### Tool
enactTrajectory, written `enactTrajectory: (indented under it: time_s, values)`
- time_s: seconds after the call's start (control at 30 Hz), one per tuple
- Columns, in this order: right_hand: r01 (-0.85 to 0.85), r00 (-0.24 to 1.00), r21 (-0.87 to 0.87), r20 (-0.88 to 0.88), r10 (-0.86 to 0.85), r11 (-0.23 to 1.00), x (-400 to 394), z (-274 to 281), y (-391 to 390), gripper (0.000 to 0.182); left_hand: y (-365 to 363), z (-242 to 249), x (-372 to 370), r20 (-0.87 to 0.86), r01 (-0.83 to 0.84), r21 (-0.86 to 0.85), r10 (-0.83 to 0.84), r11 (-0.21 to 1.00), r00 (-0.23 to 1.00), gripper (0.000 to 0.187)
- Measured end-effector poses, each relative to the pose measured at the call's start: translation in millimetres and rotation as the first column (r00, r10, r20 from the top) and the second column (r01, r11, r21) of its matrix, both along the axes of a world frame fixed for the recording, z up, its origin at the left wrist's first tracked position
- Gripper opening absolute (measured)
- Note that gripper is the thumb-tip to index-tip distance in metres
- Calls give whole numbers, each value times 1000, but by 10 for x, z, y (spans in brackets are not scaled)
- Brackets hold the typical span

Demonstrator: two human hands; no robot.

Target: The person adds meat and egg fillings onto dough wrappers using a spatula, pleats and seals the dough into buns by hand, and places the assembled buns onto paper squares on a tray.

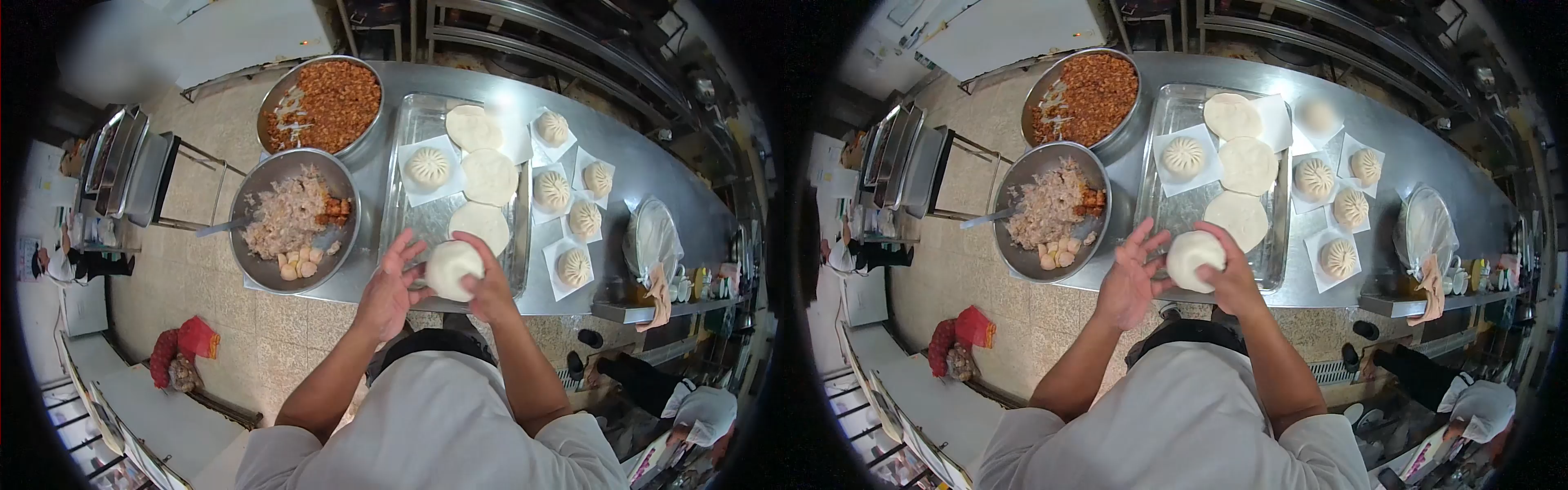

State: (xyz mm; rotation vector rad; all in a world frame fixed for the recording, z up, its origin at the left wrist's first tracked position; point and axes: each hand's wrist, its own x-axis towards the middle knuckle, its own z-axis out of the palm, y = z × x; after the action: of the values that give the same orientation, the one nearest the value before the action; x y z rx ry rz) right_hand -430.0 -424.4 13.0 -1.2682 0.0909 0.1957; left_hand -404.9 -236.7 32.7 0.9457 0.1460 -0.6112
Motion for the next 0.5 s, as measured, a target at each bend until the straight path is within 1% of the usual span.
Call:
enactTrajectory:
  time_s: [0.03, 0.07, 0.1, 0.17, 0.2, 0.27, 0.3, 0.37, 0.43, 0.47, 0.5]
  values:
    - [146, 973, 450, -226, -46, 881, -50, 18, -70, 88, -31, 60, 34, 20, 76, 113, -79, 991, 997, 80]
    - [119, 983, 561, -182, -18, 819, -96, -3, -145, 86, -37, -90, 57, 128, 194, 147, -213, 970, 969, 78]
    - [132, 983, 562, -181, -34, 817, -139, -30, -189, 86, -79, -144, 91, 128, 210, 147, -229, 967, 965, 78]
    - [90, 988, 612, -153, 6, 786, -236, -85, -275, 88, -196, -224, 171, 192, 383, 388, -480, 838, 856, 75]
    - [127, 986, 599, -162, -35, 791, -292, -100, -312, 91, -243, -195, 264, 193, 403, 388, -501, 829, 844, 75]
    - [181, 979, 597, -189, -82, 782, -431, -200, -486, 89, -354, -108, 577, 239, 458, 624, -712, 633, 660, 67]
    - [212, 971, 595, -215, -100, 776, -506, -270, -575, 87, -448, -117, 745, 236, 467, 626, -723, 624, 649, 67]
    - [239, 968, 617, -209, -137, 749, -646, -355, -763, 84, -697, -147, 1166, 405, 191, 793, -734, 579, 546, 55]
    - [311, 949, 617, -243, -202, 723, -794, -359, -929, 85, -996, -90, 1626, 393, 77, 882, -814, 466, 428, 51]
    - [350, 936, 584, -258, -241, 732, -890, -401, -1012, 87, -1049, -216, 1922, 389, -7, 909, -839, 418, 380, 51]
    - [345, 937, 596, -267, -227, 725, -977, -397, -1073, 87, -1067, -352, 2132, 379, -89, 924, -864, 371, 331, 50]
